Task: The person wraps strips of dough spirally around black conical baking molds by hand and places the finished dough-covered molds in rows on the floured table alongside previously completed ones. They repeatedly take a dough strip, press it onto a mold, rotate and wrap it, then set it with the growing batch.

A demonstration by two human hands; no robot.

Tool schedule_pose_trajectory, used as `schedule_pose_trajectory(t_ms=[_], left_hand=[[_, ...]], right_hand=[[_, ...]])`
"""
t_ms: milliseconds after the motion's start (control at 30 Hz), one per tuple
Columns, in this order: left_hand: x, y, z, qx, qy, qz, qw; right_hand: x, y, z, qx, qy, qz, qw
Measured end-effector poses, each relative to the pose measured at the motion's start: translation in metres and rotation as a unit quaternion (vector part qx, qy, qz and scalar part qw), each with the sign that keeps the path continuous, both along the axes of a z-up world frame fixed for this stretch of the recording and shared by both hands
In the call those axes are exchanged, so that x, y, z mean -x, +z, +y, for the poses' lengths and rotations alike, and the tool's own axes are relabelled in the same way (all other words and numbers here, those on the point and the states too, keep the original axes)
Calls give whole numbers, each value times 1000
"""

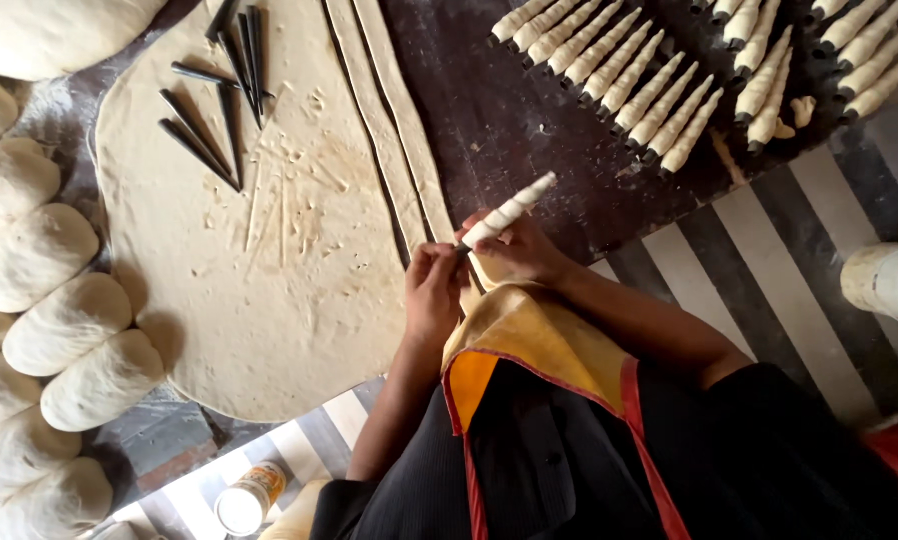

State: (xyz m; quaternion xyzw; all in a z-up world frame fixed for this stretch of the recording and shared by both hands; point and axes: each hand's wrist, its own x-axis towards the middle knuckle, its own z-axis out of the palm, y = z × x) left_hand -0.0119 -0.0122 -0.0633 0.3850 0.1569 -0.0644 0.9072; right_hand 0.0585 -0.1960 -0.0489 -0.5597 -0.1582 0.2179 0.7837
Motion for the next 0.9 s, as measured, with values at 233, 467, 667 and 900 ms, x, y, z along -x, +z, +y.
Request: schedule_pose_trajectory(t_ms=[233, 467, 667, 900], left_hand=[[-8, 13, -2, 36, -39, 61, 997], [-12, 17, -9, 39, -32, 38, 998], [-11, 13, -9, 42, -19, 20, 999], [-14, 32, -10, 69, -50, 8, 996]], right_hand=[[2, -9, -4, -16, -16, 23, 999], [2, -28, -6, 14, -31, -2, 999], [1, -18, -3, -4, -24, 48, 999], [2, -19, -8, 42, -27, 9, 999]])
